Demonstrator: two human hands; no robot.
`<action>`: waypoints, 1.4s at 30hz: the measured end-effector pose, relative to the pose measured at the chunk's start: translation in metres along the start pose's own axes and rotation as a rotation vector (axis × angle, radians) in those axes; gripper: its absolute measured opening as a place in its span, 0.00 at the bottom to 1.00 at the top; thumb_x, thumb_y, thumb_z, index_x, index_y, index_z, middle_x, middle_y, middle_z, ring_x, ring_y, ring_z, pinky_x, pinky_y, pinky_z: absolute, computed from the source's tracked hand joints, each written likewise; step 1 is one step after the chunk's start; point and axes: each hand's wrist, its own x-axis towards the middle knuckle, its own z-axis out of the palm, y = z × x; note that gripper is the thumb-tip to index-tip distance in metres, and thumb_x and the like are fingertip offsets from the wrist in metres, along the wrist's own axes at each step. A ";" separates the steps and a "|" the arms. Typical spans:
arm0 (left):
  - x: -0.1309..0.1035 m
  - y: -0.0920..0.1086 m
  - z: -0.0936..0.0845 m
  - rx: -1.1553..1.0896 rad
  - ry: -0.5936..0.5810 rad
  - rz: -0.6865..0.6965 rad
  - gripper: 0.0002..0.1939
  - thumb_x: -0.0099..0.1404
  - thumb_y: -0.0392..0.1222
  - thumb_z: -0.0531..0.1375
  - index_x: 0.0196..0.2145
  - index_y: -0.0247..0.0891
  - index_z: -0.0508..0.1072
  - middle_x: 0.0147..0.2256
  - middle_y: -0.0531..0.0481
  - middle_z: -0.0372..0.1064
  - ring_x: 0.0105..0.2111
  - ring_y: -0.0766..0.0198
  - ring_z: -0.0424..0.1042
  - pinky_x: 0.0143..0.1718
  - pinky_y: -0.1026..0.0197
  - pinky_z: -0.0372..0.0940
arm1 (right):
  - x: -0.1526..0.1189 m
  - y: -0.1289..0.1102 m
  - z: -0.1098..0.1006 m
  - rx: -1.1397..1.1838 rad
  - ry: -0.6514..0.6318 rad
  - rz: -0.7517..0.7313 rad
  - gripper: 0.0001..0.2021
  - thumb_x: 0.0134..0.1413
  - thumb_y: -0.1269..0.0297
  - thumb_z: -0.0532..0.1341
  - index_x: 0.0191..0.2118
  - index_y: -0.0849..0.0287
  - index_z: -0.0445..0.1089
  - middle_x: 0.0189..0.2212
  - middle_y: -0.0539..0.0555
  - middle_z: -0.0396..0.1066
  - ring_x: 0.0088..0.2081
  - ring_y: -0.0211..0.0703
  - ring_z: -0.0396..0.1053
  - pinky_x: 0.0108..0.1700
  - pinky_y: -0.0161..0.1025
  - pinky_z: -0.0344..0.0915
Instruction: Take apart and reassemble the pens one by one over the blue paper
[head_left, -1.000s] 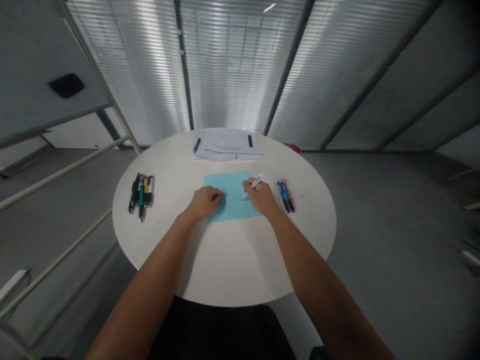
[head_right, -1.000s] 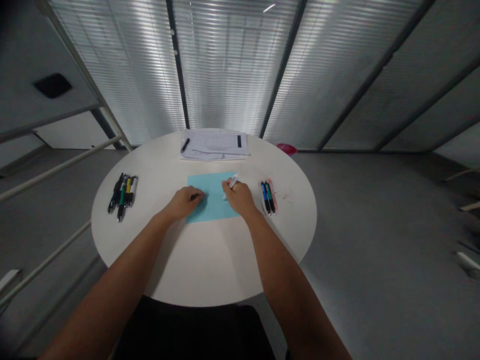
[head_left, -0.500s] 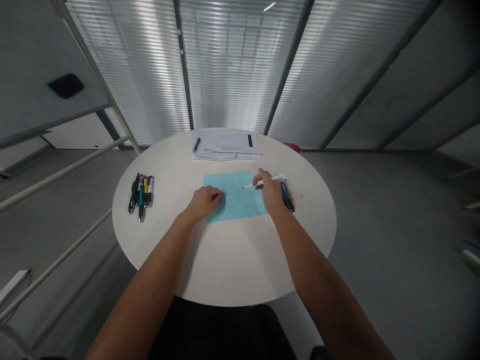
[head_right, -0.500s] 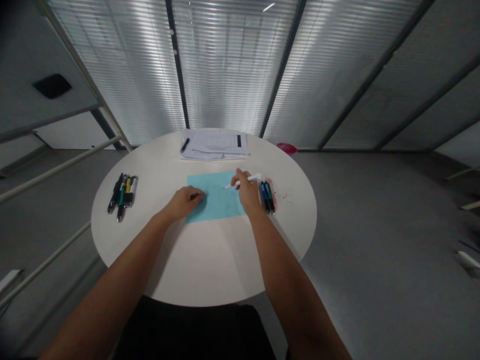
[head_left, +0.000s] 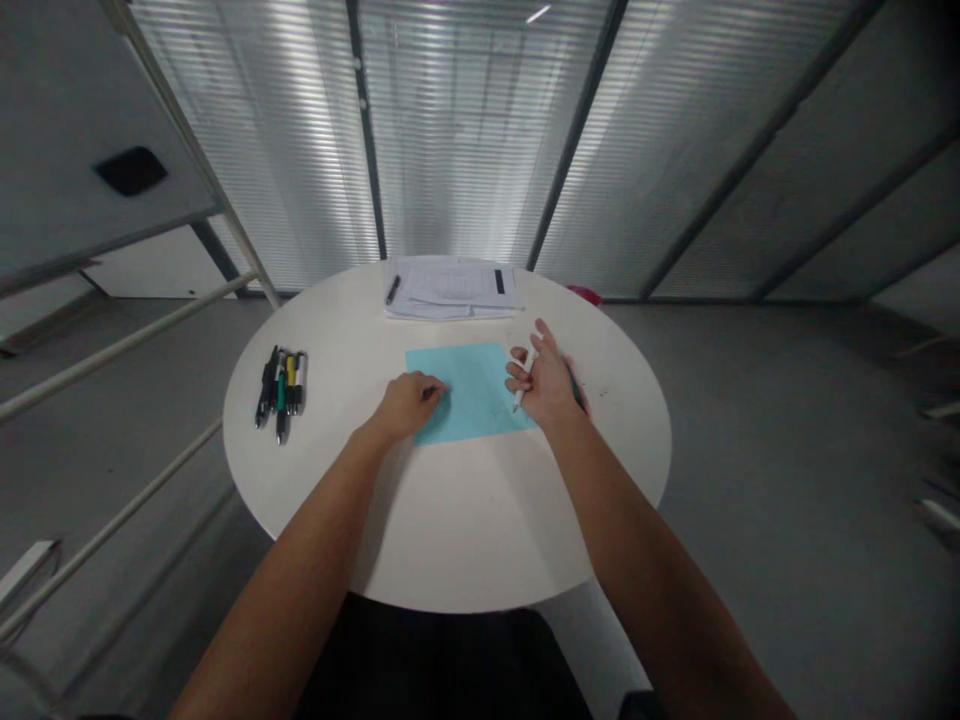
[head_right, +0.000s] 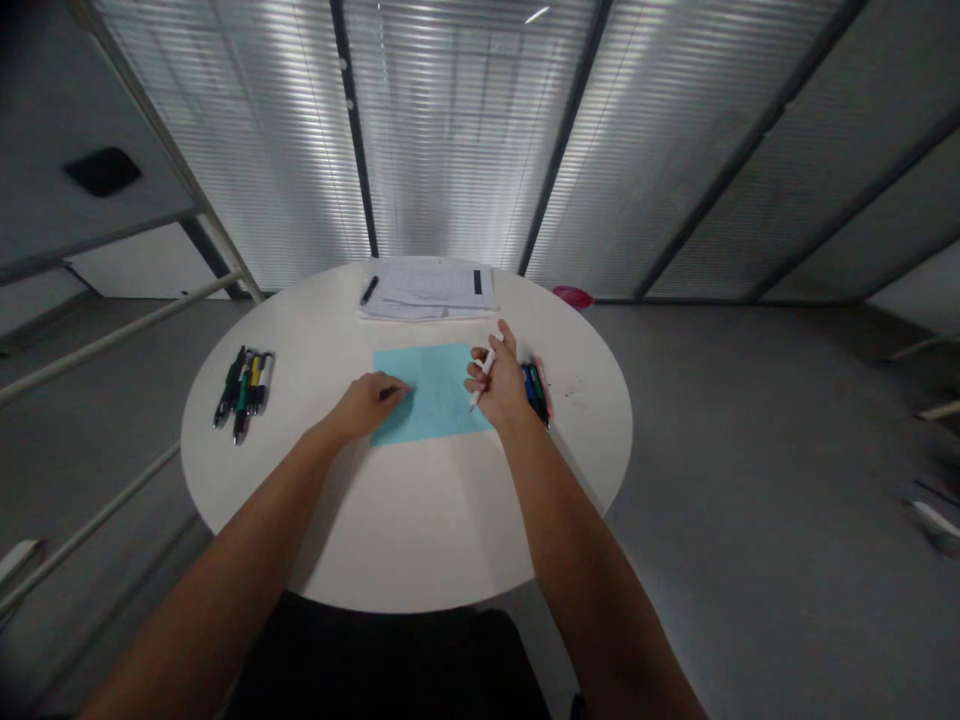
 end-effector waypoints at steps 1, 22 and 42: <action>0.000 0.000 0.000 0.005 -0.004 -0.003 0.16 0.64 0.43 0.52 0.40 0.39 0.78 0.38 0.44 0.74 0.40 0.58 0.71 0.46 0.56 0.63 | 0.000 0.000 0.000 -0.010 -0.007 -0.027 0.18 0.53 0.61 0.58 0.49 0.40 0.57 0.23 0.41 0.61 0.15 0.29 0.50 0.17 0.25 0.42; 0.000 0.001 -0.002 0.041 -0.010 0.001 0.17 0.64 0.43 0.51 0.40 0.39 0.78 0.38 0.45 0.74 0.39 0.58 0.71 0.45 0.57 0.63 | 0.011 0.009 -0.014 -0.644 0.131 -0.221 0.29 0.46 0.68 0.53 0.57 0.47 0.61 0.41 0.51 0.66 0.25 0.32 0.62 0.21 0.31 0.57; 0.001 -0.001 0.001 0.026 -0.008 -0.002 0.15 0.65 0.42 0.52 0.40 0.40 0.78 0.40 0.45 0.75 0.41 0.59 0.71 0.47 0.57 0.63 | 0.005 0.003 -0.036 -1.977 0.246 -0.351 0.21 0.55 0.75 0.51 0.50 0.54 0.72 0.45 0.61 0.66 0.49 0.50 0.64 0.51 0.45 0.58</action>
